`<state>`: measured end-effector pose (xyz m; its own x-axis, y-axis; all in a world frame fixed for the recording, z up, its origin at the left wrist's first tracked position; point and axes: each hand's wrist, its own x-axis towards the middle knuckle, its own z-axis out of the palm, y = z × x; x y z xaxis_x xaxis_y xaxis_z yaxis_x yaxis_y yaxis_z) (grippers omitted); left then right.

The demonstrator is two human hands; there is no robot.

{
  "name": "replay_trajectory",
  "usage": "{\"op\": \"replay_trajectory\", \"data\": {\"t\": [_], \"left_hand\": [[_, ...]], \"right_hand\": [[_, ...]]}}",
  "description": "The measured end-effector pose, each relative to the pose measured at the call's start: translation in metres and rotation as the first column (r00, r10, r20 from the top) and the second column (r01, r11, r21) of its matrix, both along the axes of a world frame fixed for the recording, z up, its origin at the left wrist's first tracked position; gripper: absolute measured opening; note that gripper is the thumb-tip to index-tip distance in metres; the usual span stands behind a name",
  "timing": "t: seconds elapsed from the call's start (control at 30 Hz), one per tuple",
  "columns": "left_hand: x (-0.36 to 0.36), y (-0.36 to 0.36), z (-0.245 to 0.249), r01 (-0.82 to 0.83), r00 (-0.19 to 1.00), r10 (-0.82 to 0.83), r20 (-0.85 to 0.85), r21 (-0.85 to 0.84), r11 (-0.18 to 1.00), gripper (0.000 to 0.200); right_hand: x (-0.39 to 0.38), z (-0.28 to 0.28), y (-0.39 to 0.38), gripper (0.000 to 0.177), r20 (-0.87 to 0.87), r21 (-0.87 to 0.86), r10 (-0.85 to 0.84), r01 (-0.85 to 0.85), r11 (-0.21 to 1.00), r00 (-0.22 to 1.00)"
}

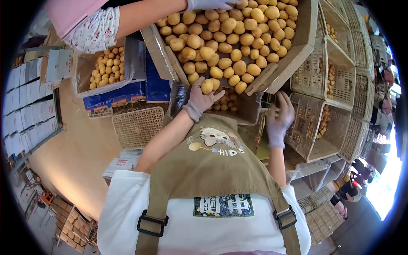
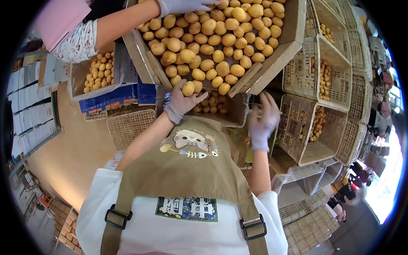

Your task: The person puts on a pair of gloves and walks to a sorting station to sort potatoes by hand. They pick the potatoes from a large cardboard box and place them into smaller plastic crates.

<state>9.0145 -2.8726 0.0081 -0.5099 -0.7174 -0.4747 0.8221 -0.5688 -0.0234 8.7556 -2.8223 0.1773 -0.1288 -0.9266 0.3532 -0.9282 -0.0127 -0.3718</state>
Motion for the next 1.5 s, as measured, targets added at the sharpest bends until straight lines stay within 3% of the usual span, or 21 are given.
{"op": "replay_trajectory", "data": {"t": [0.07,0.1,0.2,0.27,0.37,0.47,0.63,0.67,0.73,0.77,0.8,0.83,0.87,0.9,0.93,1.0,1.07,1.17,1.3,1.4,1.5], "left_hand": [[-0.004,0.006,-0.013,0.076,0.972,0.0,0.235,-0.316,0.946,0.04],[-0.007,-0.003,-0.004,0.025,0.996,-0.035,0.078,0.128,0.991,0.042],[-0.002,-0.004,0.012,-0.001,0.992,-0.013,0.125,0.106,0.994,0.051],[0.003,-0.006,0.043,-0.028,0.988,0.007,0.154,0.132,0.991,0.077],[0.007,-0.009,0.051,-0.029,0.987,0.007,0.161,0.131,0.991,0.096],[-0.001,-0.008,0.043,-0.011,0.982,0.004,0.187,0.036,0.999,0.098],[-0.005,-0.01,0.033,-0.012,1.0,0.01,0.012,0.133,0.991,0.094],[-0.004,-0.01,0.033,-0.006,1.0,0.007,-0.006,0.136,0.991,0.093],[-0.005,-0.015,0.04,-0.018,1.0,0.018,0.01,0.103,0.995,0.092],[-0.007,-0.014,0.046,-0.027,0.999,0.024,0.045,0.073,0.997,0.092],[-0.008,-0.012,0.048,-0.028,0.996,0.025,0.081,0.046,0.999,0.092],[-0.01,-0.011,0.034,-0.041,0.999,0.04,0.012,0.117,0.992,0.095],[-0.008,-0.007,0.013,-0.036,0.995,0.04,-0.094,0.047,0.998,0.085],[-0.008,0.001,-0.003,0.011,0.982,0.017,0.189,-0.146,0.989,0.076],[-0.009,0.008,-0.017,0.107,0.891,0.053,0.451,-0.321,0.941,0.069],[-0.006,0.008,-0.012,0.391,0.539,0.261,0.801,-0.513,0.764,0.06],[0.0,0.011,0.001,0.683,0.098,0.548,0.831,-0.456,0.571,0.058],[0.003,0.01,0.028,0.787,-0.061,0.682,0.729,-0.385,0.482,0.058],[0.008,0.002,0.04,0.903,-0.174,0.662,0.729,-0.15,0.402,0.061],[0.003,0.004,0.019,0.821,-0.003,0.526,0.85,-0.299,0.487,0.074],[-0.001,0.004,0.012,0.558,0.382,0.248,0.89,-0.436,0.706,0.082]], "right_hand": [[0.045,-0.004,-0.053,0.044,0.071,-0.027,0.213,-0.212,0.977,0.974],[0.068,-0.008,-0.082,0.04,0.09,-0.008,0.281,-0.281,0.96,0.956],[0.105,-0.056,-0.147,0.022,-0.108,0.279,0.285,-0.246,0.928,0.952],[0.115,-0.054,-0.167,0.032,-0.239,0.595,0.292,-0.098,0.797,0.926],[0.112,-0.05,-0.167,0.041,-0.217,0.663,0.26,-0.053,0.746,0.941],[0.105,-0.053,-0.169,0.055,0.059,0.672,0.009,-0.046,0.739,0.998],[0.105,-0.061,-0.155,0.056,0.313,0.52,-0.078,-0.102,0.848,0.947],[0.101,-0.065,-0.148,0.056,0.435,0.447,-0.099,-0.12,0.886,0.895],[0.094,-0.062,-0.135,0.057,0.857,0.29,-0.147,-0.226,0.93,0.493],[0.099,-0.061,-0.127,0.052,0.872,0.227,-0.06,-0.293,0.929,0.486],[0.113,-0.055,-0.121,0.048,0.882,0.166,0.022,-0.353,0.921,0.471],[0.134,-0.045,-0.121,0.045,0.58,0.014,0.318,-0.4,0.917,0.75],[0.155,-0.024,-0.121,0.039,0.48,0.154,0.349,-0.469,0.87,0.805],[0.177,-0.019,-0.126,0.031,0.288,0.334,0.432,-0.512,0.791,0.855],[0.203,-0.021,-0.136,0.028,-0.064,0.606,0.511,-0.373,0.702,0.857],[0.217,-0.026,-0.14,0.041,-0.164,0.664,0.552,-0.322,0.675,0.818],[0.219,-0.022,-0.15,0.039,-0.044,0.771,0.563,-0.33,0.544,0.825],[0.227,-0.024,-0.161,0.036,-0.046,0.866,0.527,-0.23,0.444,0.849],[0.201,-0.038,-0.139,0.028,-0.031,0.562,0.538,-0.43,0.706,0.842],[0.141,-0.018,-0.092,0.035,0.261,-0.043,0.55,-0.56,0.827,0.793],[0.053,-0.008,-0.015,0.043,0.276,-0.086,0.297,-0.284,0.955,0.914]]}}
